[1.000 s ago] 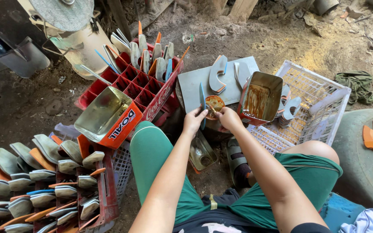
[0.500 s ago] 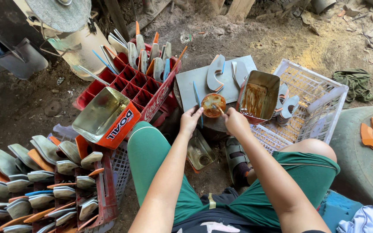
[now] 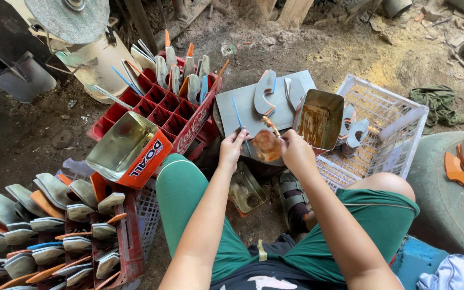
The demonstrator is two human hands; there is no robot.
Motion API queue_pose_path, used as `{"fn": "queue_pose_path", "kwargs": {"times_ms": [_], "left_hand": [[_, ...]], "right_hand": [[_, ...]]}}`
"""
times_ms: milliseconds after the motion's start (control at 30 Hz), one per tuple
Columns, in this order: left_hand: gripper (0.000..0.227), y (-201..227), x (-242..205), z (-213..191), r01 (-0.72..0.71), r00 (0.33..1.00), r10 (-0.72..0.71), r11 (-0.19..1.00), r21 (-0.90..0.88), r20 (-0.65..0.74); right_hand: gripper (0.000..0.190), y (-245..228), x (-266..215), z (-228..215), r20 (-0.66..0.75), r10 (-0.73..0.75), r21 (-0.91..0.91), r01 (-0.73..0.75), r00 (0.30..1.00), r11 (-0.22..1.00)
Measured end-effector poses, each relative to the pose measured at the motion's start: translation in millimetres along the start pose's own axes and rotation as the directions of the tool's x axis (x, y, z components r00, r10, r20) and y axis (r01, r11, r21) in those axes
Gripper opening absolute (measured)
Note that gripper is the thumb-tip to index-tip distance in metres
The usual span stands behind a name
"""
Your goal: The person sits and uses a brush to apply a brown liquid to curved shoe sole pieces. They dip the brush into a small container, coat each piece, and place it into a red crate. The person handles several pieces one at a time, turning them to cover different surfaces.
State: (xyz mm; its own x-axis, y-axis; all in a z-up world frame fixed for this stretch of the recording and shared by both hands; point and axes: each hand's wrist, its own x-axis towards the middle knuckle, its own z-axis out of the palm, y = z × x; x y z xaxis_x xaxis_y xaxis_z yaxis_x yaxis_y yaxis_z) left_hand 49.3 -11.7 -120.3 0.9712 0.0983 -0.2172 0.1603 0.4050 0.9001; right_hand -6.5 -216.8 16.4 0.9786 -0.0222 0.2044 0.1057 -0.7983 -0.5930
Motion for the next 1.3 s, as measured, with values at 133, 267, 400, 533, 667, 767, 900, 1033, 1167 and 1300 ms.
{"fn": "queue_pose_path", "kwargs": {"times_ms": [133, 267, 400, 533, 667, 767, 900, 1033, 1167, 1300], "left_hand": [[0.035, -13.2, -1.8, -1.4, 0.053, 0.999, -0.053, 0.999, -0.003, 0.001], [0.032, -31.4, 2.0, -9.8, 0.142, 0.989, -0.144, 0.987, -0.076, -0.019], [0.031, -39.8, 5.6, -12.6, 0.153, 0.986, -0.159, 0.981, -0.115, -0.041], [0.031, -24.8, 1.7, -9.0, 0.108, 0.993, -0.115, 0.978, -0.177, -0.031], [0.031, -5.7, -4.0, 5.7, 0.153, 0.987, -0.160, 0.961, -0.231, -0.010], [0.032, -2.2, -3.9, 7.0, 0.105, 0.991, -0.119, 0.977, -0.188, -0.066], [0.031, -11.2, -9.0, -3.8, 0.249, 0.953, -0.271, 0.955, -0.161, -0.135], [0.026, -24.2, -17.8, -15.9, 0.371, 0.915, -0.399, 0.890, -0.265, -0.063], [0.026, -32.6, -11.9, -18.6, 0.302, 0.929, -0.341, 0.922, -0.242, -0.141], [0.028, -42.7, -1.5, -14.1, 0.267, 0.938, -0.304, 0.940, -0.212, -0.165]], "right_hand": [[0.028, 24.7, 0.8, 39.1, 0.116, 0.105, 0.058, -0.112, 0.988, 0.992], [0.030, 46.1, -10.1, 94.4, 0.016, 0.197, 0.297, -0.192, 0.980, 0.935], [0.029, 43.7, -23.0, 130.3, -0.087, 0.276, 0.395, -0.221, 0.957, 0.892], [0.025, 21.1, -12.1, 124.6, -0.213, 0.162, 0.363, -0.076, 0.964, 0.929], [0.023, -8.2, 18.4, 102.4, -0.270, 0.066, 0.273, 0.010, 0.961, 0.962], [0.022, -22.6, 36.2, 96.1, -0.283, 0.034, 0.275, 0.048, 0.959, 0.960], [0.021, -29.7, 43.1, 107.7, -0.339, 0.037, 0.403, 0.109, 0.940, 0.909], [0.024, -23.1, 32.2, 129.4, -0.309, 0.129, 0.584, 0.081, 0.942, 0.808], [0.025, -13.2, 26.5, 138.6, -0.189, 0.221, 0.752, -0.004, 0.957, 0.659], [0.027, -2.1, 33.6, 120.7, -0.131, 0.177, 0.744, -0.022, 0.976, 0.668]]}}
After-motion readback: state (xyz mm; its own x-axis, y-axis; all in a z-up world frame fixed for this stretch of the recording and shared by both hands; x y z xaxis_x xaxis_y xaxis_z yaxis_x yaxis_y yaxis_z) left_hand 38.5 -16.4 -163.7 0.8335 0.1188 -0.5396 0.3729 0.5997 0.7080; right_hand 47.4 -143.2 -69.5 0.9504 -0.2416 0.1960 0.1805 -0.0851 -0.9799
